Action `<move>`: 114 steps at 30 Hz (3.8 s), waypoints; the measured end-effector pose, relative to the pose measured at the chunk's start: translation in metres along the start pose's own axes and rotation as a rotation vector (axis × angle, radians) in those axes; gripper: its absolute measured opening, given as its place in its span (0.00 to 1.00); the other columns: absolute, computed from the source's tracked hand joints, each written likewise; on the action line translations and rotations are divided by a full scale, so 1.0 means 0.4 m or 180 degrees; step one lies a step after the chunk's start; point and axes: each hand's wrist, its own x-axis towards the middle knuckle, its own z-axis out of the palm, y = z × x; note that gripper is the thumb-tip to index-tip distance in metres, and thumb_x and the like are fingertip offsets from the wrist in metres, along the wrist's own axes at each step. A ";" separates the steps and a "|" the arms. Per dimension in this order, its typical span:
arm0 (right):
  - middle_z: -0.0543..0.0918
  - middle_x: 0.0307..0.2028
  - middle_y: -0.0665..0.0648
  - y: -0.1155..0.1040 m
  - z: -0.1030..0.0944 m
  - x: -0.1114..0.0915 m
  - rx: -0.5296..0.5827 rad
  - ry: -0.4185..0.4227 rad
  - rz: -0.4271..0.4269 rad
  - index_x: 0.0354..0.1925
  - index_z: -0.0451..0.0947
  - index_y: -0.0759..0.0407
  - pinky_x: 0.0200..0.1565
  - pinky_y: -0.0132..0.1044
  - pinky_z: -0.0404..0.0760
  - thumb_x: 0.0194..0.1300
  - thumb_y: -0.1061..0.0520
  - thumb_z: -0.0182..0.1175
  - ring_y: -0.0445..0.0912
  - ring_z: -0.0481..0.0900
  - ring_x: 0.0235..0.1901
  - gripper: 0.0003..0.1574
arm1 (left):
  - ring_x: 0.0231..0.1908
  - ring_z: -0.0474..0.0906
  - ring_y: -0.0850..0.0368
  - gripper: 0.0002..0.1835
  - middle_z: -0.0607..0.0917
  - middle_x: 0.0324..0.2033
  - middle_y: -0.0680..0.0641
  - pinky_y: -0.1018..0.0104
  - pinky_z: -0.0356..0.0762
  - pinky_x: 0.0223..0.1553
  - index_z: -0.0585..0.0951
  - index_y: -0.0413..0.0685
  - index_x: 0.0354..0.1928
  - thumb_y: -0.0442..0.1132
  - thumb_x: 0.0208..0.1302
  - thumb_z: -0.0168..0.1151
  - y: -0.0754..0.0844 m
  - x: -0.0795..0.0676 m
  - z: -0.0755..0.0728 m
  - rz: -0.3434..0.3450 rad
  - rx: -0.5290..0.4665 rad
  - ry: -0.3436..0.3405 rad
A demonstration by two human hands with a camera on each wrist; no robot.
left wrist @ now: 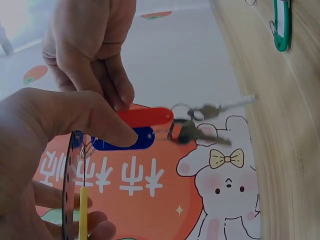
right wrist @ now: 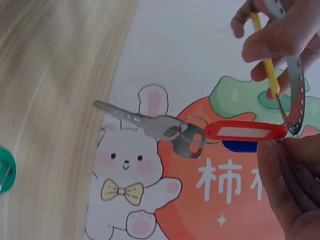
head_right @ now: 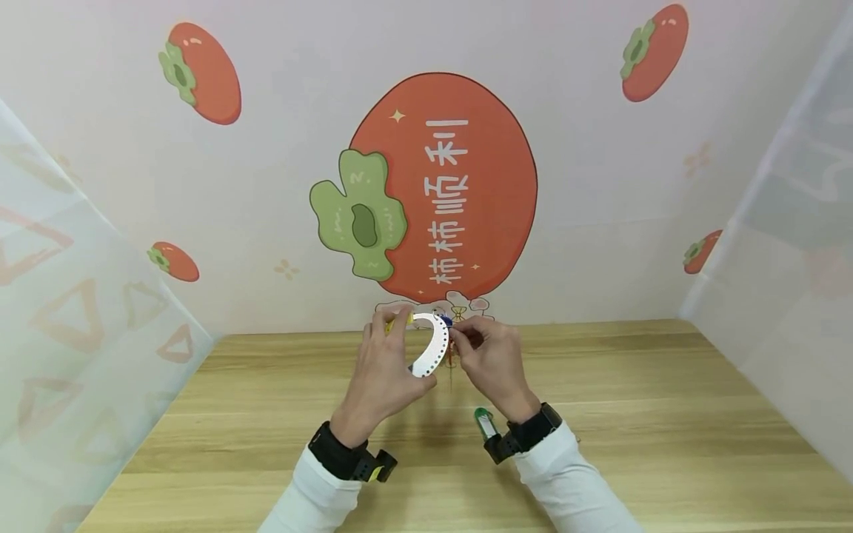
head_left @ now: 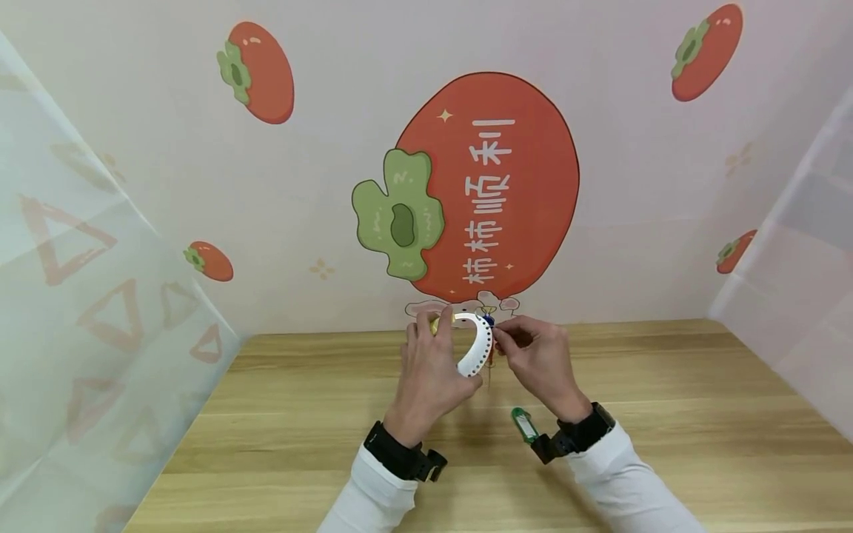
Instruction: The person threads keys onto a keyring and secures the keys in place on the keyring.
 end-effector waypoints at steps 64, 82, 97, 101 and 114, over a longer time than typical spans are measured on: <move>0.87 0.36 0.55 0.028 -0.044 0.023 -0.0579 -0.0629 -0.1072 0.41 0.82 0.64 0.33 0.37 0.85 0.52 0.73 0.74 0.44 0.86 0.32 0.17 | 0.48 0.73 0.43 0.52 0.73 0.58 0.36 0.51 0.77 0.43 0.71 0.40 0.70 0.47 0.40 0.83 -0.009 0.009 -0.042 -0.0107 -0.0400 -0.0699; 0.89 0.35 0.54 0.022 -0.028 0.022 -0.0253 -0.0279 -0.0737 0.38 0.88 0.63 0.36 0.32 0.84 0.50 0.75 0.75 0.43 0.87 0.32 0.16 | 0.50 0.72 0.41 0.53 0.70 0.61 0.36 0.46 0.77 0.44 0.71 0.41 0.70 0.45 0.36 0.83 -0.012 0.010 -0.038 -0.0063 -0.0191 -0.0411; 0.88 0.36 0.53 0.024 -0.033 0.022 -0.0264 -0.0515 -0.0639 0.40 0.87 0.63 0.35 0.38 0.85 0.53 0.71 0.75 0.42 0.86 0.33 0.14 | 0.50 0.72 0.41 0.54 0.70 0.61 0.36 0.45 0.78 0.42 0.71 0.41 0.70 0.46 0.36 0.84 -0.016 0.012 -0.040 -0.0095 -0.0049 -0.0435; 0.89 0.36 0.54 0.026 -0.034 0.023 -0.0306 -0.0523 -0.0580 0.40 0.87 0.64 0.35 0.38 0.86 0.53 0.71 0.74 0.43 0.87 0.33 0.14 | 0.52 0.73 0.40 0.54 0.72 0.60 0.35 0.44 0.77 0.46 0.70 0.39 0.71 0.47 0.37 0.83 -0.014 0.011 -0.043 -0.0124 -0.0068 -0.0594; 0.88 0.34 0.56 0.037 -0.062 0.032 -0.0504 -0.0570 -0.0331 0.38 0.87 0.65 0.34 0.40 0.86 0.57 0.70 0.73 0.45 0.87 0.31 0.09 | 0.51 0.72 0.42 0.51 0.73 0.58 0.34 0.49 0.78 0.46 0.69 0.36 0.71 0.46 0.44 0.81 -0.020 0.013 -0.048 -0.0265 -0.0485 -0.0852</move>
